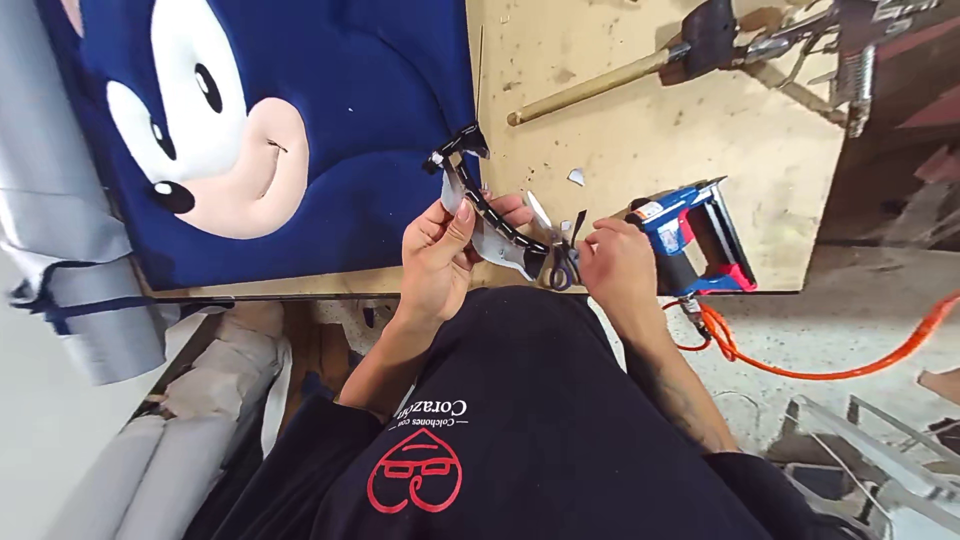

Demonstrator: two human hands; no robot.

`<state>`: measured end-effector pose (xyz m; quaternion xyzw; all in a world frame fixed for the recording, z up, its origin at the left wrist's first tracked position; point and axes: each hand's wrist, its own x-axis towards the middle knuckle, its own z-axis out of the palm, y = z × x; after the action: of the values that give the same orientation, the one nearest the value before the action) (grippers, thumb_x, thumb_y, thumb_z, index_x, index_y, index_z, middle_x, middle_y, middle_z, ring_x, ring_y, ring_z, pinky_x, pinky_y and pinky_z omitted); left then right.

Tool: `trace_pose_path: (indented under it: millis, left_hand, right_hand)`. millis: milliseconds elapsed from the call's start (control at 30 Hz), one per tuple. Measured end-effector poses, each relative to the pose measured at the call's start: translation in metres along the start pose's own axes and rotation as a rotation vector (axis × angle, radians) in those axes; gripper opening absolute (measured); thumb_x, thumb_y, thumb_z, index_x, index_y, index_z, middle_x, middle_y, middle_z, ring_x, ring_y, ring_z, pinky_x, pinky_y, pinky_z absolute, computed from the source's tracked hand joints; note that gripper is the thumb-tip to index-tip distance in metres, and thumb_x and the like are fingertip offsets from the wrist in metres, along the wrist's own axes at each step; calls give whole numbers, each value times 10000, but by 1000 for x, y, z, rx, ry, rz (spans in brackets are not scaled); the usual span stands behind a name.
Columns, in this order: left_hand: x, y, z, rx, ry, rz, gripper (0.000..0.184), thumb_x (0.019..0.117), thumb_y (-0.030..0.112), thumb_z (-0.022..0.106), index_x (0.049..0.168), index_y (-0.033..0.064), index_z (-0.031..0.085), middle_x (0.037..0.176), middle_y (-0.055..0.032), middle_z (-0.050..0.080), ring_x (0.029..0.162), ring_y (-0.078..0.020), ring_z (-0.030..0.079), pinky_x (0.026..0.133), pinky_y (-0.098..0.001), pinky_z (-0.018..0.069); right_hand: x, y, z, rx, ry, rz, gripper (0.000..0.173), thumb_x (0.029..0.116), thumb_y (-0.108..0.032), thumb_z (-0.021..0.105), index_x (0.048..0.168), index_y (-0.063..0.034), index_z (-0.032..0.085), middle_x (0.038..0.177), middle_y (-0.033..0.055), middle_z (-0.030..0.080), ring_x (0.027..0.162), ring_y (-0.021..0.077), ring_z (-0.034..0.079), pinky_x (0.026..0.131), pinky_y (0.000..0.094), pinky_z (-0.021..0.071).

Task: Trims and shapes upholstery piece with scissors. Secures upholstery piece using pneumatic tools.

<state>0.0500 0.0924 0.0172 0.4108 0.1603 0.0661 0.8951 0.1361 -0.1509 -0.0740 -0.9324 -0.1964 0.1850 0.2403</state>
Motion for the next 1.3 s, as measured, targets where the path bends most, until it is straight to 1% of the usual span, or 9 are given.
trace_pose_path:
  millis: [100,167,267,433,600,700,833,1033,1300]
  left_hand:
    - [-2,-1,3,22,22,-4,255,1109,116,403,1255,-49,531,1259,-319,651,1157,-425,680,979,-534,577]
    - [-2,-7,2,35,27,-47,255,1115,142,399,1261,-37,509,1294,-313,636,1180,-421,670,985,-532,574]
    - [0,-24,5,74,83,-88,206,1113,179,428,1189,6,511,1290,-264,656,1153,-358,693,946,-479,592]
    - [-3,-47,13,139,131,-11,143,1088,144,500,1156,18,497,1278,-246,664,1126,-343,705,940,-484,596]
    - [-6,-45,13,45,82,6,146,1107,145,420,1164,25,479,1318,-281,627,1174,-384,676,984,-511,570]
    - [-7,-48,3,-32,-64,40,324,1079,198,400,1382,89,368,1397,-270,558,1244,-407,617,1023,-543,531]
    - [-6,-50,-1,22,-106,24,679,958,-48,581,1526,91,236,1417,-246,545,1257,-411,601,1045,-579,511]
    - [-1,-58,-1,142,50,-20,359,1010,20,605,1353,-17,504,1241,-230,655,1158,-343,668,986,-499,568]
    - [4,-63,-4,133,-52,33,245,998,-1,609,1232,-5,540,1323,-243,645,1228,-365,641,1011,-501,545]
  right_hand:
    - [-15,-25,-23,188,152,-245,374,993,-325,679,1233,-38,677,1103,144,709,941,264,704,801,464,600]
    - [-26,-53,-44,338,197,-464,546,933,-299,773,1383,-47,592,1279,159,649,995,218,690,794,390,616]
    - [-33,-81,-50,337,274,-616,484,906,-224,810,1328,-52,646,1373,201,599,1078,239,665,891,363,587]
    - [-17,-77,-17,86,464,-616,212,973,-127,698,1168,-54,738,1167,164,694,1008,289,659,846,398,555]
    - [-13,-76,-13,176,526,-648,116,962,-80,688,1032,-31,766,1069,150,710,985,276,657,849,397,546]
    - [-12,-75,-17,297,503,-604,98,958,-84,711,995,-7,759,1058,152,714,988,253,665,863,370,557]
    - [-11,-73,-21,364,437,-547,122,965,-100,714,1006,15,728,1076,155,702,1025,237,667,886,351,567]
    - [-12,-72,-11,367,315,-461,167,952,-147,727,1047,-11,712,1061,121,711,1007,189,696,867,335,598]
    - [-2,-68,-11,616,246,-350,148,896,-150,810,962,-32,752,1039,80,732,976,131,714,835,293,623]
